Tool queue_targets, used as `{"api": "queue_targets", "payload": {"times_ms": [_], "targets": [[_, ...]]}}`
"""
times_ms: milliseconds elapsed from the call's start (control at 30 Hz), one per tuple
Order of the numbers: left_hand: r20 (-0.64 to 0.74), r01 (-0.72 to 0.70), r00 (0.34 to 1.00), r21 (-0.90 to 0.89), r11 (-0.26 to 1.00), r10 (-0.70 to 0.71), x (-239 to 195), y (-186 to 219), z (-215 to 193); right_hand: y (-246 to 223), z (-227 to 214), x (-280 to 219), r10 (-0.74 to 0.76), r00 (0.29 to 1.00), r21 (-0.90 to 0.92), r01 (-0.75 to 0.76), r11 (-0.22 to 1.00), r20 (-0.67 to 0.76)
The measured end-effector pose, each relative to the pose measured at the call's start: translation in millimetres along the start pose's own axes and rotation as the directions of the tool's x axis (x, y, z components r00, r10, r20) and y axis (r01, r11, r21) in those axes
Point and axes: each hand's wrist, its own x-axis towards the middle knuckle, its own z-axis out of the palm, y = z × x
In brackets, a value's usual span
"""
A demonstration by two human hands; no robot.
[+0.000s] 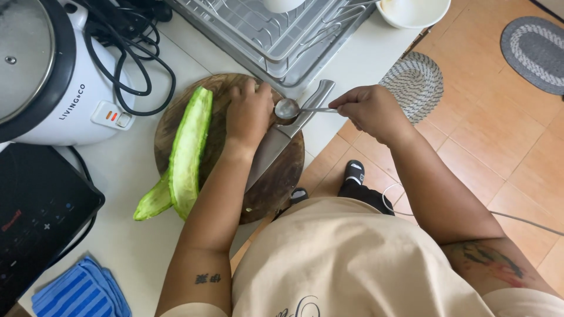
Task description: The person cuts a bitter melon in half lengthwise on a wooden cutting board using a knife. They then use a spoon to scoop out the seeds and inner pith from each half, discarding the waste into the sink. Finally, they slice one of the cleaned halves into smaller pieces.
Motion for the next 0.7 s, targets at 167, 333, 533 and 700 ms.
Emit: {"api": "queue_targets", "payload": {"times_ms": [167,333,533,700], "targets": [[-0.155,-0.084,0.986,-0.113,0.99,0.066,-2.9,-18.6,6.8,19.9,-13.6,-5.8,0.01,0.999,0.142,-0.004,0.99,-0.042],[-0.45,-0.218,0.893,-0.462,0.86,-0.016,0.0,16.7,-13.2,59.1,-48.3,-17.5,0.011,0.997,0.434,0.026,0.9,-0.082],[0.226,0.167,0.922,-0.965,-0.202,-0.314,49.5,126.1,-26.4,99.6,-91.9,-22.7,0.077,0.993,0.601,-0.009,0.799,-0.088],[0.682,0.629,0.703,-0.463,-0.625,0.201,134.5,193.6,84.9,133.6,-144.3,-26.1,0.096,0.967,0.6,0.066,0.797,-0.234]]}}
